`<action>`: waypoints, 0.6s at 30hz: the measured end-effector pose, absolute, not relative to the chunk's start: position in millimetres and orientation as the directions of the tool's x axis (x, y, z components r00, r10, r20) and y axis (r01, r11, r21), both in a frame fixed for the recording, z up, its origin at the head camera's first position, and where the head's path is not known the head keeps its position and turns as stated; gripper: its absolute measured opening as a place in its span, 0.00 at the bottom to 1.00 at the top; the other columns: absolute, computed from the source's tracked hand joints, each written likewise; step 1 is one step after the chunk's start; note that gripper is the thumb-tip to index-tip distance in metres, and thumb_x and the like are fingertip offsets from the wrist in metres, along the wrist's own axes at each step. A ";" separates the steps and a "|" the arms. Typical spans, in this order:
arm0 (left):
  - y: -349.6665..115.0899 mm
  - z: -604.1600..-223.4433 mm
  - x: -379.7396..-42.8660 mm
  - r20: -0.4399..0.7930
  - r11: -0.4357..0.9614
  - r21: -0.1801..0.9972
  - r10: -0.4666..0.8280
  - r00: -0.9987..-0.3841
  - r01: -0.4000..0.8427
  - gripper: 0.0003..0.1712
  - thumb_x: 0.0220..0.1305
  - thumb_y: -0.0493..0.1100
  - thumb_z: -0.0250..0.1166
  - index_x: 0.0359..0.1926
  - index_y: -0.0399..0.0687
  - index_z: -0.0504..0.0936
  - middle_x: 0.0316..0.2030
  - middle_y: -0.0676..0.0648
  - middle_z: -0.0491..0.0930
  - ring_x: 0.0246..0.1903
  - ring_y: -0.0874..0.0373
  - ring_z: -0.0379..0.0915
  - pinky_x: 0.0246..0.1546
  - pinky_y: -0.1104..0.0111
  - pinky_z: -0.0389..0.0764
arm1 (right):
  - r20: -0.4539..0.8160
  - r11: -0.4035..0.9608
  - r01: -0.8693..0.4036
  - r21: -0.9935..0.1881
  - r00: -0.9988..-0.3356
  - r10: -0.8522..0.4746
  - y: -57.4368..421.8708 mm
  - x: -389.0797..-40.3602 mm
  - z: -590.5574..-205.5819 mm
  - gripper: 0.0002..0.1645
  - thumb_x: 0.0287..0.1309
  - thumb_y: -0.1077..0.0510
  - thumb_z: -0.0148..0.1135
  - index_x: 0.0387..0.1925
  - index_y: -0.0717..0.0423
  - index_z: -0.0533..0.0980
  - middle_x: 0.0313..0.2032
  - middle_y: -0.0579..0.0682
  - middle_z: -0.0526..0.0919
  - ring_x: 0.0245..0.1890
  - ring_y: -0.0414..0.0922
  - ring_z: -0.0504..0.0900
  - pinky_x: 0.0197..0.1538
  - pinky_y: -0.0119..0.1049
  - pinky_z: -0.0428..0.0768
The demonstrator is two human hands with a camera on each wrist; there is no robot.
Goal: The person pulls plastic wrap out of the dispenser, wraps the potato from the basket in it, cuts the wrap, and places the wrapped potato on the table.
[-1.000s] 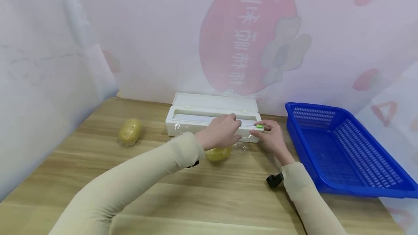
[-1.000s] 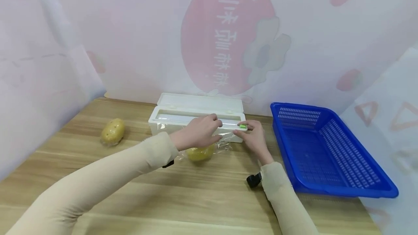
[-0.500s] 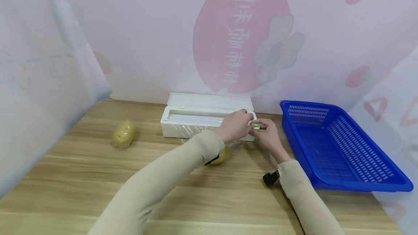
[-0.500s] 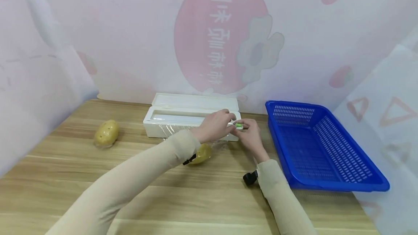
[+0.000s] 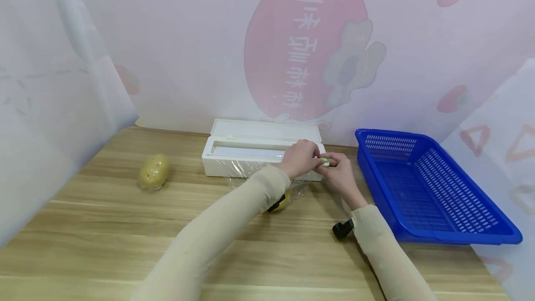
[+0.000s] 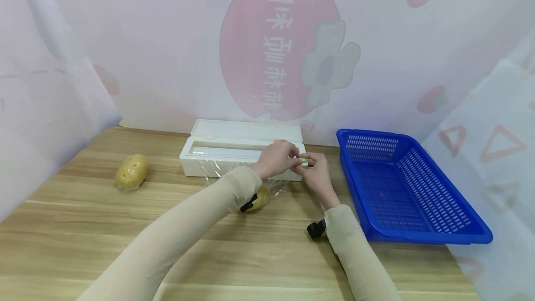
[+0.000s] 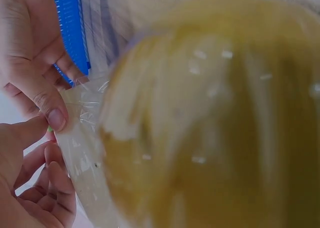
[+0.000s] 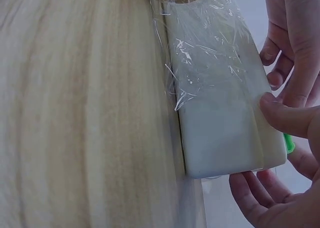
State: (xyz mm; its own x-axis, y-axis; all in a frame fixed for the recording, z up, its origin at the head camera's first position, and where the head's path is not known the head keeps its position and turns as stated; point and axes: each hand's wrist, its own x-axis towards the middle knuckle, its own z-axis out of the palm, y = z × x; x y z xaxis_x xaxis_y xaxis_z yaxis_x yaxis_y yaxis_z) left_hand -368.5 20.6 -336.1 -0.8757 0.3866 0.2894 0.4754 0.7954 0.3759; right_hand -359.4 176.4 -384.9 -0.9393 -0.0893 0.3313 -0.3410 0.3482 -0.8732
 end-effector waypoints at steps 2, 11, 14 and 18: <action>21.0 -336.1 -368.3 0.294 0.794 0.382 0.382 -0.876 0.474 0.10 0.63 0.51 0.69 0.36 0.51 0.87 0.36 0.52 0.81 0.32 0.60 0.74 0.30 0.68 0.75 | 0.321 0.354 -0.328 -0.876 -0.944 -0.080 176.4 -359.4 -385.0 0.19 0.52 0.63 0.75 0.46 0.66 0.81 0.45 0.65 0.81 0.58 0.51 0.69 0.59 0.46 0.67; 21.7 -341.1 -371.9 0.320 0.794 0.386 0.363 -0.875 0.470 0.10 0.61 0.53 0.71 0.31 0.53 0.86 0.32 0.55 0.81 0.29 0.62 0.74 0.28 0.68 0.74 | 0.323 0.380 -0.323 -0.867 -0.944 -0.068 175.9 -357.0 -384.3 0.19 0.50 0.63 0.76 0.44 0.64 0.82 0.53 0.62 0.74 0.34 0.43 0.85 0.38 0.31 0.78; 20.6 -341.8 -372.0 0.326 0.789 0.390 0.364 -0.872 0.475 0.10 0.61 0.53 0.71 0.30 0.54 0.86 0.31 0.56 0.80 0.28 0.62 0.73 0.27 0.69 0.74 | 0.325 0.357 -0.331 -0.874 -0.942 -0.077 175.8 -357.2 -384.4 0.19 0.50 0.64 0.76 0.44 0.65 0.81 0.52 0.61 0.77 0.33 0.43 0.86 0.33 0.29 0.77; 20.8 -341.7 -373.1 0.333 0.786 0.380 0.375 -0.865 0.488 0.10 0.61 0.53 0.71 0.31 0.53 0.86 0.30 0.56 0.80 0.27 0.62 0.74 0.26 0.70 0.74 | 0.329 0.380 -0.325 -0.866 -0.943 -0.056 177.1 -358.1 -384.8 0.22 0.49 0.63 0.77 0.46 0.64 0.79 0.51 0.60 0.80 0.40 0.50 0.84 0.36 0.32 0.79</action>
State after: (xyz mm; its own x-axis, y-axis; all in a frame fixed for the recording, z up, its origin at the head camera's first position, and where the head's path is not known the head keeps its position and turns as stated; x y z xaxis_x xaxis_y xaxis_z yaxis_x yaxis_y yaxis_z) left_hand -373.1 20.8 -341.7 -0.8648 0.3755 0.3332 0.4876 0.7862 0.3796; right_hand -358.1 177.1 -384.8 -0.9427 -0.0563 0.3289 -0.3248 0.3799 -0.8661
